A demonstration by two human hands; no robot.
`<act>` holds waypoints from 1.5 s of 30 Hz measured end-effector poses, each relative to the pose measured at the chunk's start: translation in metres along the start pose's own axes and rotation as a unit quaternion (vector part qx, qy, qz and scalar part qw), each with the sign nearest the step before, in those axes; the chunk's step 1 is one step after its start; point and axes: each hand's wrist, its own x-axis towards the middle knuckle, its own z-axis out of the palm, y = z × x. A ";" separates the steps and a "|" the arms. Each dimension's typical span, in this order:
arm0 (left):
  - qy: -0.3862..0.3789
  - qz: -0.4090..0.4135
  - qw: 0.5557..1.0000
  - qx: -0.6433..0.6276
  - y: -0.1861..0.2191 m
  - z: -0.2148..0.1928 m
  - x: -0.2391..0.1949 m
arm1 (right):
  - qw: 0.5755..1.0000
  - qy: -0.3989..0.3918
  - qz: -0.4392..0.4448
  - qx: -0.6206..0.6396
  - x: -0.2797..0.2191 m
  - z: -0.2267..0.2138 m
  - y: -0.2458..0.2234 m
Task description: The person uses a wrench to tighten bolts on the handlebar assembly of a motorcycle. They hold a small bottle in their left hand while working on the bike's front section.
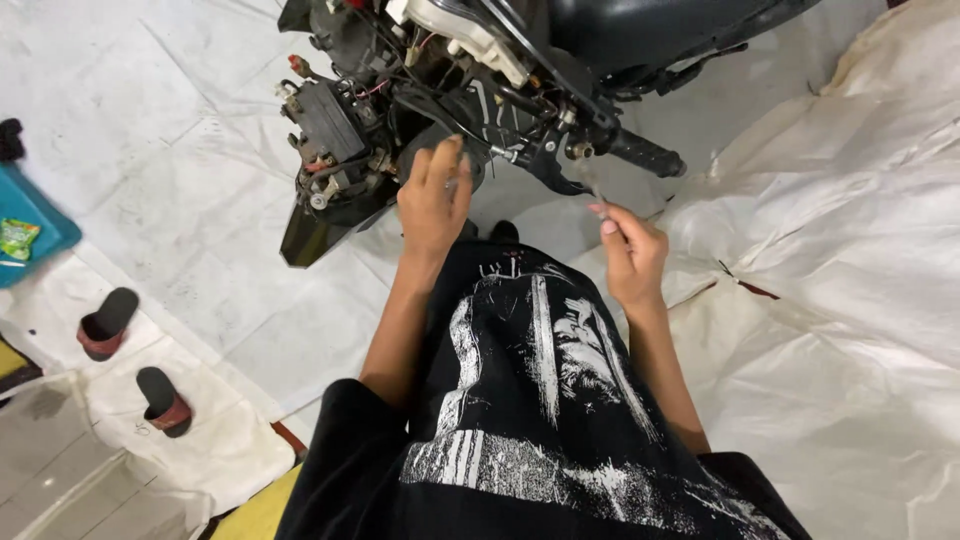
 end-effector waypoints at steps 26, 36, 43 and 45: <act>-0.228 0.025 0.937 -0.265 -0.074 0.026 0.041 | 0.973 0.049 0.028 -0.225 0.026 0.054 -0.053; -0.196 0.026 0.930 -0.310 -0.063 0.023 0.039 | 0.968 -0.034 -0.027 -0.246 0.017 0.033 -0.029; -0.195 0.041 0.935 -0.293 -0.070 0.027 0.042 | 0.972 -0.016 -0.075 -0.222 0.030 0.025 0.004; -0.216 0.032 0.930 -0.294 -0.071 0.023 0.042 | 0.945 -0.072 -0.128 -0.291 0.025 0.025 0.016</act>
